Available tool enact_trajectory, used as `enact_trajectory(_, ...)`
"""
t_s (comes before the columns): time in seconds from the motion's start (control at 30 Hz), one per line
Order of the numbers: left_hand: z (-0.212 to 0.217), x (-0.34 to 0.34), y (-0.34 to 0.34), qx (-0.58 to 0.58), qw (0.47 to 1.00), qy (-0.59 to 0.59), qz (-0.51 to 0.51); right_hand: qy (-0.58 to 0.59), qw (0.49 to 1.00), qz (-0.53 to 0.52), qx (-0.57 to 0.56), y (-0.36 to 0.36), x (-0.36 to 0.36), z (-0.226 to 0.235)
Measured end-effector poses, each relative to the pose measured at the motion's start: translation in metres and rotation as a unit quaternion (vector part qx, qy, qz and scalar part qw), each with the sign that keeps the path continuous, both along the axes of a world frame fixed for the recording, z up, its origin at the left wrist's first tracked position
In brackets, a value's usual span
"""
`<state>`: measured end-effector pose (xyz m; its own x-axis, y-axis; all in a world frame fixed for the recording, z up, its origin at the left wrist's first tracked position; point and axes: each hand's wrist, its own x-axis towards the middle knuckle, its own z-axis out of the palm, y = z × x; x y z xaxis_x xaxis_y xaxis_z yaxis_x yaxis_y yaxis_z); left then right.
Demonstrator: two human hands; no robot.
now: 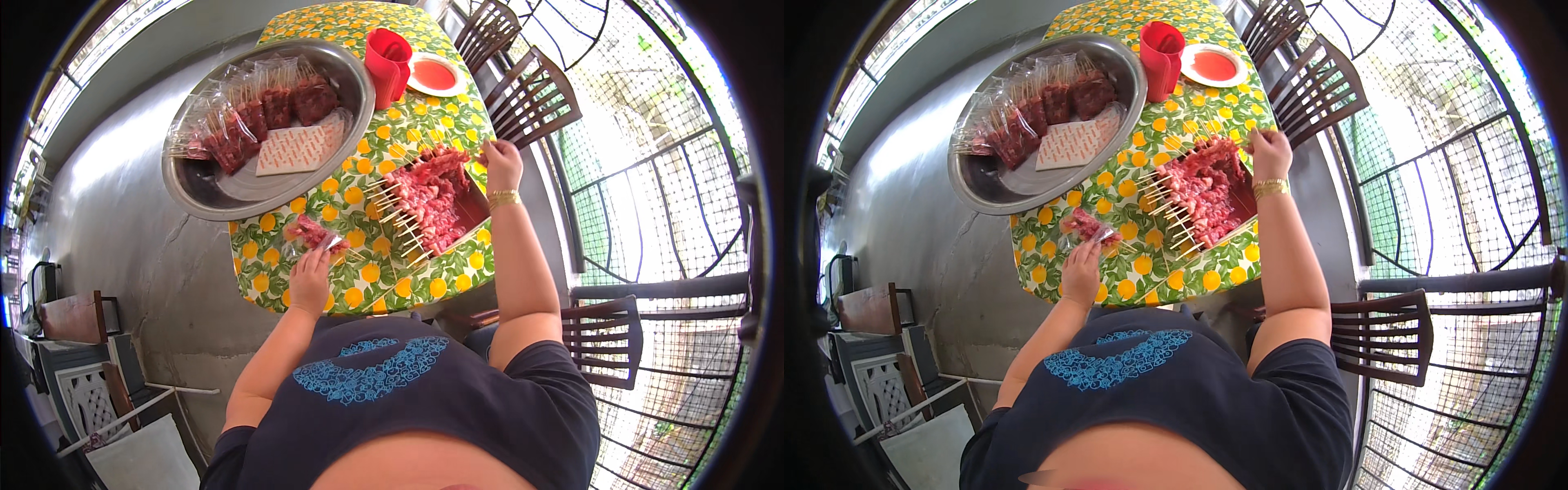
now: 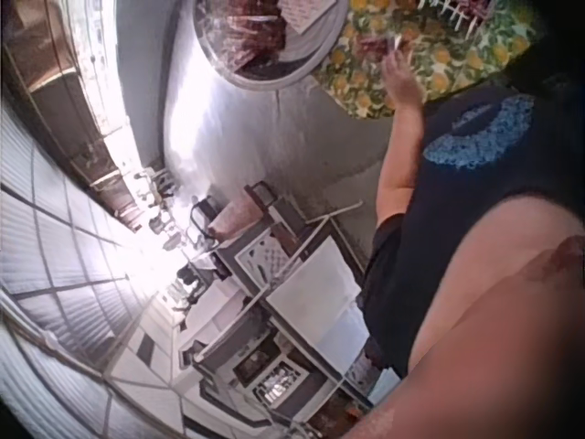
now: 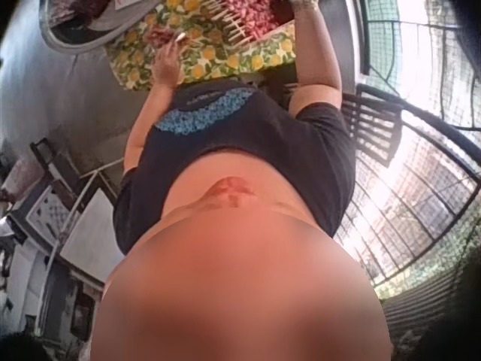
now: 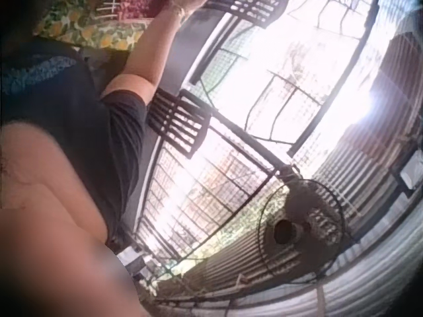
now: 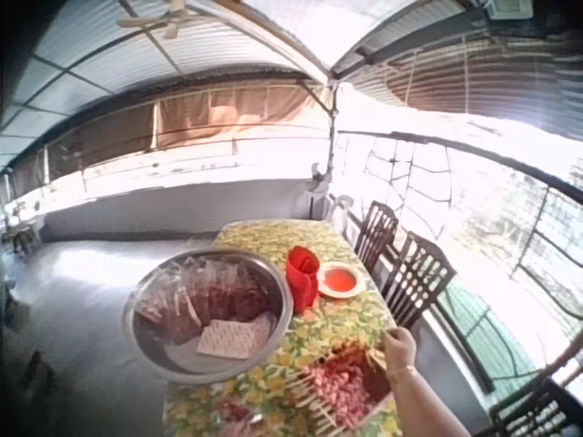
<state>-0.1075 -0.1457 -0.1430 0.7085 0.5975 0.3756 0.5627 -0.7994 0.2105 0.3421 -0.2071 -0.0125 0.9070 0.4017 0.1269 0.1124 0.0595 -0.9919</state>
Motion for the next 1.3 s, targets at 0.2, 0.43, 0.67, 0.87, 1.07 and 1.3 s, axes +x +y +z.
enact_trajectory(0.2, -0.003, 0.000, -0.002, -0.007, 1.000, 0.006, -0.006, 0.217, 0.976, 0.015, 0.006, -0.079, -0.047, -0.075)
enact_trajectory(0.43, -0.002, 0.001, -0.001, -0.009, 1.000, 0.011, -0.014, 0.010, 0.892, 0.194, -0.408, -0.111, -0.046, -0.081)
enact_trajectory(0.67, 0.006, 0.001, -0.007, -0.034, 0.999, 0.035, 0.005, 0.005, 0.927, 0.138, -0.349, -0.105, -0.055, -0.082)
enact_trajectory(0.87, 0.006, 0.002, -0.007, -0.049, 0.999, 0.022, 0.006, 0.053, 0.927, 0.157, -0.336, -0.115, -0.066, -0.087)
enact_trajectory(1.07, 0.001, 0.000, -0.003, -0.079, 0.997, -0.007, -0.007, 0.232, 0.916, 0.184, -0.269, -0.128, -0.064, -0.080)
enact_trajectory(1.3, 0.002, 0.000, 0.000, -0.091, 0.994, -0.058, -0.016, 0.261, 0.877, 0.248, -0.319, -0.133, -0.059, -0.076)
